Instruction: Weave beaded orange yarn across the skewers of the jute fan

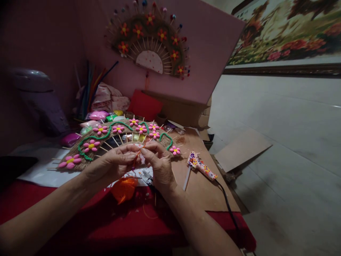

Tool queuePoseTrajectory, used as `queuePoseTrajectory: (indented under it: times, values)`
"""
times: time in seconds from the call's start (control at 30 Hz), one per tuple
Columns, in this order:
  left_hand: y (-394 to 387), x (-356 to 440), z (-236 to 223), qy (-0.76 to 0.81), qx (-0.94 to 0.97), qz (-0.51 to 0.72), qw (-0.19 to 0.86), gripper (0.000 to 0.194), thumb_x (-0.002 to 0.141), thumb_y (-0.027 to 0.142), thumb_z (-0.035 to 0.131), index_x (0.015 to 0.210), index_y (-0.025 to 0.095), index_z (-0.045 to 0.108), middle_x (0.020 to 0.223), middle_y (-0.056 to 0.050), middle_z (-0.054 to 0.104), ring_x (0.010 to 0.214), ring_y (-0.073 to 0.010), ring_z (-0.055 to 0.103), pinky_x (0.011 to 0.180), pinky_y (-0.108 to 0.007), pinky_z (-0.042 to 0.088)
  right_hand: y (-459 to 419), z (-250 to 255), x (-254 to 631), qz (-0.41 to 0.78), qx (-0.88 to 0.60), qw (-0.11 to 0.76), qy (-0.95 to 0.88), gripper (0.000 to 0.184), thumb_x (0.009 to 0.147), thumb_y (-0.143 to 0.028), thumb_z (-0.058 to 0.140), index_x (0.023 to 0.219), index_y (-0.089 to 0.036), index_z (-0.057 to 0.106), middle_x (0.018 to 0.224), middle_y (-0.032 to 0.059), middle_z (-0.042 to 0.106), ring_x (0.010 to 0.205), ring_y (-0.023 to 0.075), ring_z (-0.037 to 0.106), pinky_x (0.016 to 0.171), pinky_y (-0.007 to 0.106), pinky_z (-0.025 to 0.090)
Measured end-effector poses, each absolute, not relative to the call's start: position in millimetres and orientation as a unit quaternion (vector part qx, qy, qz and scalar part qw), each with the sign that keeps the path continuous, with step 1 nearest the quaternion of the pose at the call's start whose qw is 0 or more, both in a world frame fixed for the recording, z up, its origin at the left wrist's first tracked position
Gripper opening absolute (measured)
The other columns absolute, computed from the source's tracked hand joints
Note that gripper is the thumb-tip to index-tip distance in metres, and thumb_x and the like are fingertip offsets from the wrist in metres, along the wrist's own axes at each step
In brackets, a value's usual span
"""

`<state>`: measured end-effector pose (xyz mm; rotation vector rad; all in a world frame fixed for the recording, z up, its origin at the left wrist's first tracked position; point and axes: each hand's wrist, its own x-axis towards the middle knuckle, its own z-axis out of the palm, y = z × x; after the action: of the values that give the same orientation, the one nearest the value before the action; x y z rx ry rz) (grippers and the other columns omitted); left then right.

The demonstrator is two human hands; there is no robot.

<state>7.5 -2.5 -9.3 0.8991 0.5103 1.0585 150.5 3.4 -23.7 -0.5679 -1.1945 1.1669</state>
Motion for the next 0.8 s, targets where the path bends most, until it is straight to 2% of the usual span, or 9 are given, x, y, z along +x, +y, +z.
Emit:
queuePoseTrajectory:
  times: [0.13, 0.33, 0.5, 0.6, 0.7, 0.8]
  values:
    - [-0.6, 6.8, -10.7, 0.241, 0.379, 0.461, 0.765, 0.017, 0.066, 0.006, 0.067, 0.082, 0.011, 0.065, 0.076, -0.004, 0.064, 0.071, -0.0132, 0.061, 0.074, -0.027, 0.049, 5.5, -21.7, 152.9, 0.553, -0.24, 0.647, -0.467, 0.004, 0.072, -0.02, 0.069, 0.071, -0.02, 0.065, 0.057, -0.007, 0.047, 0.048, 0.005, 0.038, 0.045, 0.017, 0.03]
    - [0.5, 4.6, -10.8, 0.263, 0.358, 0.434, 0.784, 0.026, 0.064, 0.007, 0.07, 0.089, 0.011, 0.063, 0.074, -0.005, 0.065, 0.064, -0.0123, 0.062, 0.057, -0.021, 0.048, 3.1, -13.7, 155.3, 0.594, -0.256, 0.632, -0.426, 0.009, 0.073, -0.021, 0.069, 0.07, -0.019, 0.061, 0.056, -0.0064, 0.055, 0.046, 0.0036, 0.043, 0.041, 0.012, 0.032]
    - [1.8, 3.5, -13.2, 0.26, 0.359, 0.415, 0.795, 0.037, 0.066, 0.007, 0.069, 0.102, 0.012, 0.061, 0.083, -0.007, 0.066, 0.062, -0.0134, 0.064, 0.057, -0.024, 0.05, 3.4, -11.7, 155.8, 0.626, -0.244, 0.601, -0.433, 0.013, 0.076, -0.027, 0.064, 0.074, -0.018, 0.055, 0.061, -0.0033, 0.063, 0.039, 0.0047, 0.047, 0.03, 0.012, 0.024]
    - [0.2, 3.7, -12.0, 0.245, 0.36, 0.409, 0.802, 0.034, 0.067, 0.007, 0.068, 0.1, 0.01, 0.062, 0.081, -0.007, 0.066, 0.06, -0.0128, 0.064, 0.057, -0.024, 0.051, 3.6, -12.5, 155.6, 0.645, -0.237, 0.587, -0.427, 0.014, 0.076, -0.028, 0.064, 0.075, -0.018, 0.053, 0.065, -0.002, 0.066, 0.041, 0.0066, 0.053, 0.03, 0.014, 0.028]
    - [-2.8, 5.5, -8.1, 0.267, 0.359, 0.414, 0.793, 0.024, 0.069, 0.007, 0.066, 0.093, 0.01, 0.063, 0.077, -0.006, 0.066, 0.058, -0.0126, 0.064, 0.053, -0.022, 0.049, 3.1, -13.2, 156.0, 0.652, -0.238, 0.591, -0.411, 0.012, 0.077, -0.026, 0.063, 0.076, -0.018, 0.054, 0.062, -0.0036, 0.063, 0.046, 0.0069, 0.055, 0.036, 0.014, 0.036]
    - [-5.0, 7.4, -5.2, 0.281, 0.368, 0.416, 0.783, 0.014, 0.072, 0.007, 0.064, 0.086, 0.01, 0.064, 0.074, -0.007, 0.067, 0.053, -0.0106, 0.062, 0.043, -0.017, 0.041, 4.0, -14.3, 157.8, 0.652, -0.225, 0.607, -0.395, 0.01, 0.079, -0.024, 0.063, 0.075, -0.018, 0.055, 0.067, -0.0042, 0.063, 0.047, 0.0044, 0.052, 0.041, 0.014, 0.041]
